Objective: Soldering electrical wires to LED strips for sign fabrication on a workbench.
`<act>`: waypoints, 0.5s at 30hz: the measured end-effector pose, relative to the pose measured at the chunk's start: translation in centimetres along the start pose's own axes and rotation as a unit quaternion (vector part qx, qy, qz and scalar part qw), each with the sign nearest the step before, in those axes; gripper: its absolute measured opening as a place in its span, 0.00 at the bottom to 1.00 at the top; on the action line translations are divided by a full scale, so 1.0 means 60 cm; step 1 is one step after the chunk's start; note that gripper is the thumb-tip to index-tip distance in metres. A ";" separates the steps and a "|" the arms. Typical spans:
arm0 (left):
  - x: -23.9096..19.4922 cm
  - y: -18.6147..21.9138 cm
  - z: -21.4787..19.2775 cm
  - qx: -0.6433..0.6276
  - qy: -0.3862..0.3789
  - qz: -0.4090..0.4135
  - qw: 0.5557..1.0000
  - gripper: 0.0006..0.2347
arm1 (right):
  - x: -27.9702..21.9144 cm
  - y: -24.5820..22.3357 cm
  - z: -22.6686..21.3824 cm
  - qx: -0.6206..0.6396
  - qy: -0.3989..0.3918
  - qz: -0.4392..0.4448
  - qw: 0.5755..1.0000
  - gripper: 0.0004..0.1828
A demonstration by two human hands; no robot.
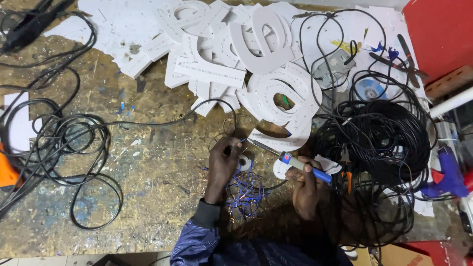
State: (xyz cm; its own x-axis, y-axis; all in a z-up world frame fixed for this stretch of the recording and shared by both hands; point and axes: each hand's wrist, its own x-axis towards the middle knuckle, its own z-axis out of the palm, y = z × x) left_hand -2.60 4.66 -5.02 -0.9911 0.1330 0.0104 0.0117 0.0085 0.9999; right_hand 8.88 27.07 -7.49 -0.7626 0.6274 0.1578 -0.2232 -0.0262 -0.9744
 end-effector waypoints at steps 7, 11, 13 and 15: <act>-0.004 0.023 0.010 0.066 0.044 0.006 0.997 0.05 | 0.006 0.027 -0.013 0.045 -0.028 -0.015 0.998 0.19; -0.002 0.012 0.008 0.066 0.039 0.003 0.997 0.05 | 0.001 0.018 -0.006 0.039 -0.027 -0.012 0.999 0.19; 0.002 -0.004 0.007 0.066 0.039 0.005 0.997 0.05 | 0.001 0.013 -0.004 0.039 -0.027 -0.015 0.999 0.19; 0.004 -0.012 0.004 0.064 0.039 0.005 0.997 0.06 | 0.003 0.001 0.002 0.037 -0.031 -0.019 0.999 0.19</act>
State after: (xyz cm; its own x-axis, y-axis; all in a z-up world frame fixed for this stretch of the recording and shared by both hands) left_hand -2.79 4.95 -5.76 -0.9981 0.0557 0.0259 0.0332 0.1343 0.9904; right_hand 8.66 27.07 -7.53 -0.7884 0.5792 0.2072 -0.2957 -0.0615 -0.9533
